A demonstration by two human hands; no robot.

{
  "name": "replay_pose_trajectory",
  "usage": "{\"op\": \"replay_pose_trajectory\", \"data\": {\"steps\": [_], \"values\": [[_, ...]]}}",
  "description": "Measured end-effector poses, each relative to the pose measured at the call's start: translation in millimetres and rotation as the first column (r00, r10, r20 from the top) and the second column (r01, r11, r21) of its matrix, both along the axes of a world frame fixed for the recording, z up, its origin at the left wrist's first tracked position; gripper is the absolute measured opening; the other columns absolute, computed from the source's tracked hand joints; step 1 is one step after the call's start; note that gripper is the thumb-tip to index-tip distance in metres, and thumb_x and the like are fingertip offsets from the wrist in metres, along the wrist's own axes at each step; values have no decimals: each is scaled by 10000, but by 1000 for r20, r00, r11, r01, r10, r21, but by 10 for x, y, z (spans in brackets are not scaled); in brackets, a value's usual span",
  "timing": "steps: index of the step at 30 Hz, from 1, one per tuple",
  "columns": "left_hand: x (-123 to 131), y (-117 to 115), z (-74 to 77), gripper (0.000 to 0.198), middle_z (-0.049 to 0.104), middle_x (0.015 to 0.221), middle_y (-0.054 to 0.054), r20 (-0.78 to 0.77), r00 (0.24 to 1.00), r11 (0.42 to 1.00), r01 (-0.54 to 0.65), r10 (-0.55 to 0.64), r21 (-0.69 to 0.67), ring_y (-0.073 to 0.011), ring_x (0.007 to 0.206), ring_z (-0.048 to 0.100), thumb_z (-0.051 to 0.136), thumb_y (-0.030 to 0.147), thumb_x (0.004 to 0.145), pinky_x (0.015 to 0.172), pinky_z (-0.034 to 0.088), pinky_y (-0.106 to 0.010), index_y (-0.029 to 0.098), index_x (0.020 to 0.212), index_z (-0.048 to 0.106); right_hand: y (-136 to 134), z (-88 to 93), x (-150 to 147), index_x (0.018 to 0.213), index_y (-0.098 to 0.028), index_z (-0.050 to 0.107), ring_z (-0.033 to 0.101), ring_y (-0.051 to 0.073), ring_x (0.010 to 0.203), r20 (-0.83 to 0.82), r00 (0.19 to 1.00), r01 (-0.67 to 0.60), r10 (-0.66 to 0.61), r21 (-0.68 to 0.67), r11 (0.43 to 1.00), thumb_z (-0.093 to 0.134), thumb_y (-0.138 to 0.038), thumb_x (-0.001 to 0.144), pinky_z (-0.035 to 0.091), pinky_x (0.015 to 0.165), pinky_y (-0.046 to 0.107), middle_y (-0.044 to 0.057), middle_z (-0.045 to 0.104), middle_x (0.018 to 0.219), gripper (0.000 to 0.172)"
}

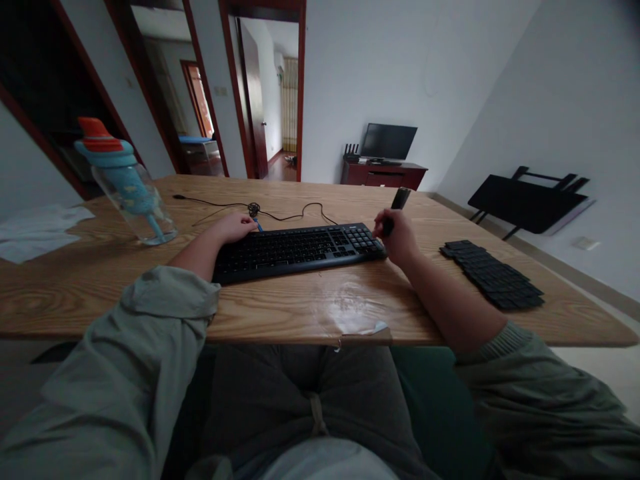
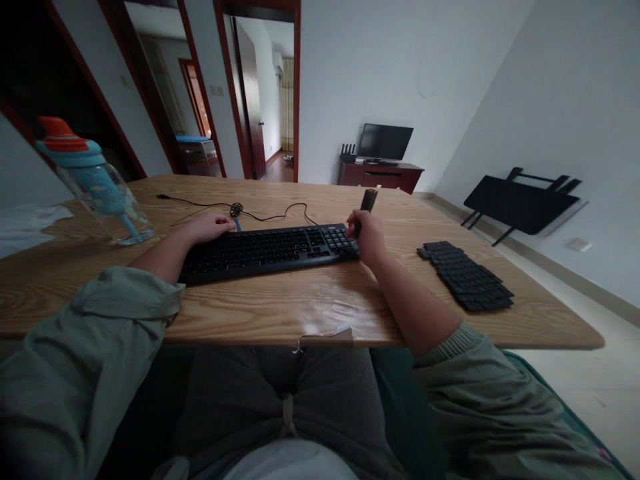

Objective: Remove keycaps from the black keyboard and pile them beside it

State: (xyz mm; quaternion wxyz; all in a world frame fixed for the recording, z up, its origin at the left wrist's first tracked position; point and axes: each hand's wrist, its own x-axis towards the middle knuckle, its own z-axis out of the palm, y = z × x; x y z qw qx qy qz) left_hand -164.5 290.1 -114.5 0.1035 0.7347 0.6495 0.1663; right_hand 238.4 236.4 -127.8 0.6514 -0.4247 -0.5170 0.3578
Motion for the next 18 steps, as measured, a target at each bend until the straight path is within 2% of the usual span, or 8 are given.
{"op": "replay_pose_trajectory", "data": {"steps": [1, 3, 5, 7, 11, 15, 18], "values": [[-1, -1, 3, 320, 756, 862, -63, -3, 1000, 1000, -3, 3, 4, -250, 821, 670, 593, 453, 777, 689, 502, -298, 199, 855, 772, -11, 27, 76, 647, -221, 543, 485, 132, 512, -16, 1000, -19, 18, -15, 1000, 569, -577, 803, 415, 496, 259, -14, 475, 553, 390], [-2, -5, 7, 307, 761, 862, -57, -5, 1000, 1000, -7, 7, 14, -245, 833, 678, 590, 448, 784, 706, 505, -289, 210, 834, 777, -43, 69, 221, 668, -205, 594, 521, 133, 555, 62, 998, -1, 3, -35, 999, 570, -629, 814, 421, 498, 247, 15, 537, 612, 449], [-2, -12, 11, 306, 768, 878, -54, 0, 1000, 1000, -5, 5, 18, -239, 849, 684, 578, 446, 794, 728, 507, -284, 216, 824, 778, -75, 95, 335, 716, -189, 645, 496, 122, 532, 173, 983, 71, -62, -47, 996, 535, -696, 843, 374, 451, 238, 24, 553, 631, 534], [0, -23, 16, 310, 774, 899, -50, 8, 1000, 1000, 0, 0, 11, -237, 863, 687, 568, 448, 802, 744, 507, -287, 219, 834, 775, -95, 108, 397, 780, -184, 667, 444, 112, 479, 217, 969, 132, -117, -56, 990, 488, -733, 869, 311, 408, 236, 10, 530, 602, 584], [1, -41, 29, 301, 778, 921, -46, 12, 1000, 1000, 1, -1, 5, -245, 890, 689, 576, 446, 791, 760, 507, -296, 221, 850, 767, -92, 115, 416, 803, -177, 653, 420, 112, 445, 263, 956, 158, -129, -93, 983, 595, -646, 844, 273, 396, 242, -4, 531, 558, 474], [-4, -45, 37, 295, 774, 935, -56, 17, 1000, 1000, 21, -21, 4, -248, 915, 688, 565, 424, 783, 767, 505, -299, 214, 857, 758, -104, 98, 481, 749, -156, 681, 547, 152, 569, 465, 878, 149, -113, -41, 988, 742, -490, 749, 381, 498, 264, 41, 644, 641, 340], [-3, -54, 43, 295, 765, 886, -52, 27, 999, 999, 41, -40, -15, -244, 863, 690, 551, 427, 784, 732, 507, -302, 213, 832, 749, -151, 74, 576, 771, -152, 712, 598, 187, 641, 551, 823, 152, -138, 20, 988, 740, -513, 752, 432, 578, 297, 55, 681, 684, 362]]}}
